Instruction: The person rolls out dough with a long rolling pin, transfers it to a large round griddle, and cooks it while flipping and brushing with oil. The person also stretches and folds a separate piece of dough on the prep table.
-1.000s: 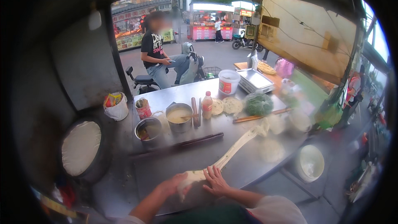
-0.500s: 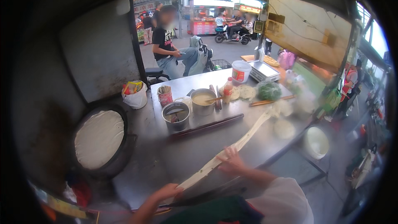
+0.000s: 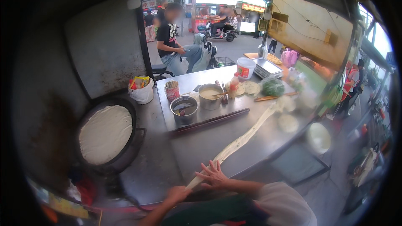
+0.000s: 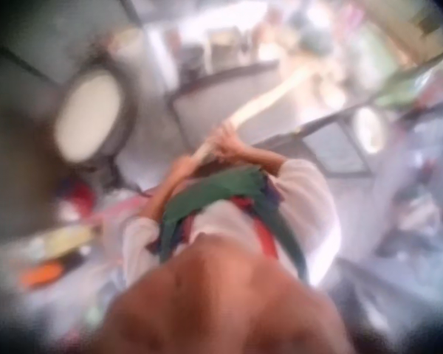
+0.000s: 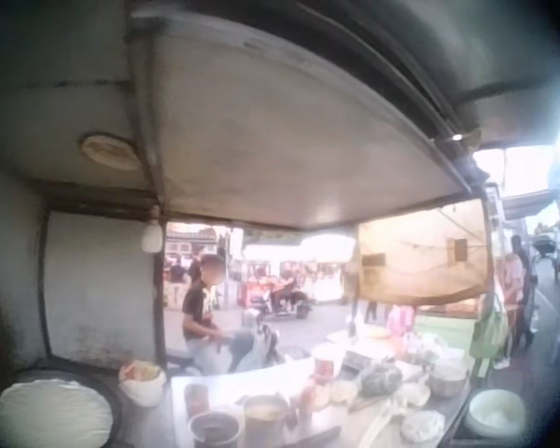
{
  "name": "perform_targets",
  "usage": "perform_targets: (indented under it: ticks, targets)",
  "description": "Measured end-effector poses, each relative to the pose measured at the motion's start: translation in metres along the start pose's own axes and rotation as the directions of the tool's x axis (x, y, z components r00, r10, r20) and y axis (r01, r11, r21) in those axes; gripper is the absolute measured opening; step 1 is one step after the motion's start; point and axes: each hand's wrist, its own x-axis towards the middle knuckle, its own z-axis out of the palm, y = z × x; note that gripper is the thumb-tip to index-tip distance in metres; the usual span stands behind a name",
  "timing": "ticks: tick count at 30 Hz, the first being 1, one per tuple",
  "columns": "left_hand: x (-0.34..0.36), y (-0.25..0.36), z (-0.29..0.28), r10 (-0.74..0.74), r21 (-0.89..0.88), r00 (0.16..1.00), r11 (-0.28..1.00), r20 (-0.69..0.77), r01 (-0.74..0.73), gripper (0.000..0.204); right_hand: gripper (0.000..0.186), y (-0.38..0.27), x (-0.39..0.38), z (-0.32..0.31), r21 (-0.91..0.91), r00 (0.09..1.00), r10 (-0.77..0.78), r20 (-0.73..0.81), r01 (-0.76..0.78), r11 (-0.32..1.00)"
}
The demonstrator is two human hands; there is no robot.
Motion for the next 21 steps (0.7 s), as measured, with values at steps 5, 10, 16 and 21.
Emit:
perform_targets:
  ticks: [5,10,16,21]
  targets:
    - [0.021,0.013,0.003,0.022,0.022,0.999,0.999,0.026,-0.023,0.044,0.078,-0.034,0.018,0.037,0.330,0.950,-0.254,-0.179,0.302,0.895]
    - [0.025,-0.040,0.027,0.139,-0.109,0.990,0.985,0.038,-0.135,0.044,0.080,-0.029,0.010,0.044,0.064,0.938,-0.346,-0.031,0.347,0.936]
    - [-0.031,-0.064,0.051,-0.119,-0.021,0.987,0.992,0.111,0.122,0.053,0.076,-0.035,0.017,0.042,0.046,0.929,-0.368,-0.034,0.369,0.928]
    - [-0.055,-0.048,0.042,-0.277,-0.418,0.955,0.858,0.110,0.297,0.059,0.071,-0.031,0.015,0.044,0.051,0.932,-0.361,-0.017,0.362,0.931]
